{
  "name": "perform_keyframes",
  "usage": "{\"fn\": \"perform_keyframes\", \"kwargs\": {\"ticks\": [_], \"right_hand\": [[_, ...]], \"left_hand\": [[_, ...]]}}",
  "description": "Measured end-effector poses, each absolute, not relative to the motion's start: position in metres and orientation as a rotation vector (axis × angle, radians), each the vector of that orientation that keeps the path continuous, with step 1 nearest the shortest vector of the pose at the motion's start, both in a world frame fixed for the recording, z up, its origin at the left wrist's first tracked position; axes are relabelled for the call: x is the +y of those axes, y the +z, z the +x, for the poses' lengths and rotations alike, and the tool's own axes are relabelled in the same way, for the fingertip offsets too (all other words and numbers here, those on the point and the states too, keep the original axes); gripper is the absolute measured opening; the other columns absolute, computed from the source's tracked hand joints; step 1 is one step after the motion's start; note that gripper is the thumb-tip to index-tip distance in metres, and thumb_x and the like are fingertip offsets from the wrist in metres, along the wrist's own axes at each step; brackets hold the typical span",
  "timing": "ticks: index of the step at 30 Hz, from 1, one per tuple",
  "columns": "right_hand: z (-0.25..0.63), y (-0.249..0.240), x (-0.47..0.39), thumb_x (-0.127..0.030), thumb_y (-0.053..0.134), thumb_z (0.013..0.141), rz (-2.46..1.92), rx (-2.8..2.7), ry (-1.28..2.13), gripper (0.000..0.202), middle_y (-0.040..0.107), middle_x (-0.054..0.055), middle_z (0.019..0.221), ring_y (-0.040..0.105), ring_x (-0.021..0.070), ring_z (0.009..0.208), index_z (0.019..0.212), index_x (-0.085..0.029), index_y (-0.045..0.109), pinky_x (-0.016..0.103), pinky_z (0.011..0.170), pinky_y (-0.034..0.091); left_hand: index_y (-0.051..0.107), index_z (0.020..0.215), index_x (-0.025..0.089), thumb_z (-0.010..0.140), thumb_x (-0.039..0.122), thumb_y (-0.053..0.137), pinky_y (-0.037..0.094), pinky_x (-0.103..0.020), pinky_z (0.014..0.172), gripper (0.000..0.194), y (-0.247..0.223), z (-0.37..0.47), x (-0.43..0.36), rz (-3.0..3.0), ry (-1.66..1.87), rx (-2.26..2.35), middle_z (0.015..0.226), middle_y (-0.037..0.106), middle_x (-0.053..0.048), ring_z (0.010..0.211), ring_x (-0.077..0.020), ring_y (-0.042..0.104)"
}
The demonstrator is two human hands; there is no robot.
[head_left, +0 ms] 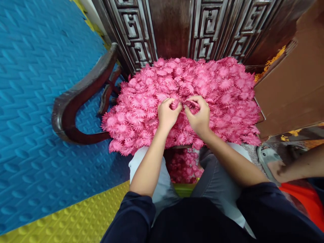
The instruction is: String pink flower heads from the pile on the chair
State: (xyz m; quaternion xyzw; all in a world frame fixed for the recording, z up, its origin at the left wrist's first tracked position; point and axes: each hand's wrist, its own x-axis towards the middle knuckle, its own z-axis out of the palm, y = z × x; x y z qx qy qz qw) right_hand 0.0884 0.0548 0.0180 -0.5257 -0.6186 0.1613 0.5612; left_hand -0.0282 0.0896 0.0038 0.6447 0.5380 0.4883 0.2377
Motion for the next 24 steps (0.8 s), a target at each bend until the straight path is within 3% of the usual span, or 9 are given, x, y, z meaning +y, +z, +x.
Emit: {"fn": "perform_keyframes", "kwargs": {"ticks": [4, 9, 13, 17, 24], "right_hand": [[0.092, 0.014, 0.06, -0.023, 0.061, 0.071, -1.311, -1.47, 0.433, 0.013, 0.064, 0.001, 0.084, 0.059, 0.0187, 0.083, 0.084, -0.022, 0.057, 0.037, 0.085, 0.045], [0.091, 0.017, 0.067, -0.032, 0.071, 0.065, -1.243, -1.293, 0.762, 0.02, 0.065, 0.0, 0.076, 0.06, 0.0161, 0.072, 0.076, -0.02, 0.059, 0.036, 0.078, 0.05], [0.09, 0.021, 0.066, -0.036, 0.078, 0.057, -1.135, -1.196, 0.969, 0.028, 0.068, 0.003, 0.077, 0.062, 0.0171, 0.074, 0.072, -0.019, 0.06, 0.039, 0.081, 0.052], [0.089, 0.017, 0.066, -0.032, 0.079, 0.056, -1.186, -1.186, 0.879, 0.03, 0.066, 0.002, 0.077, 0.061, 0.0168, 0.072, 0.074, -0.019, 0.059, 0.04, 0.081, 0.052], [0.092, 0.019, 0.068, -0.023, 0.068, 0.066, -1.209, -1.166, 0.747, 0.018, 0.063, 0.0, 0.076, 0.059, 0.0145, 0.071, 0.077, -0.021, 0.055, 0.036, 0.082, 0.052]], "left_hand": [[0.047, 0.064, 0.02, 0.071, 0.016, 0.058, 0.035, -0.027, 0.069, 0.014, 0.001, -0.026, 0.091, 1.772, 1.409, 1.579, 0.069, 0.051, 0.0, 0.069, -0.0147, 0.048], [0.046, 0.066, 0.021, 0.073, 0.015, 0.057, 0.035, -0.028, 0.075, 0.014, 0.002, -0.026, 0.088, 1.852, 1.467, 1.699, 0.075, 0.053, -0.002, 0.078, -0.0172, 0.05], [0.052, 0.074, 0.02, 0.075, 0.018, 0.059, 0.035, -0.032, 0.081, 0.008, 0.003, -0.027, 0.085, 1.944, 1.449, 1.725, 0.084, 0.058, -0.003, 0.087, -0.0209, 0.053], [0.057, 0.078, 0.021, 0.078, 0.022, 0.059, 0.034, -0.033, 0.083, 0.002, 0.0, -0.026, 0.083, 2.095, 1.388, 1.696, 0.087, 0.061, -0.005, 0.089, -0.0224, 0.054], [0.058, 0.079, 0.021, 0.081, 0.026, 0.056, 0.033, -0.034, 0.081, 0.006, -0.001, -0.021, 0.081, 2.165, 1.376, 1.686, 0.086, 0.063, -0.006, 0.088, -0.0221, 0.055]]}}
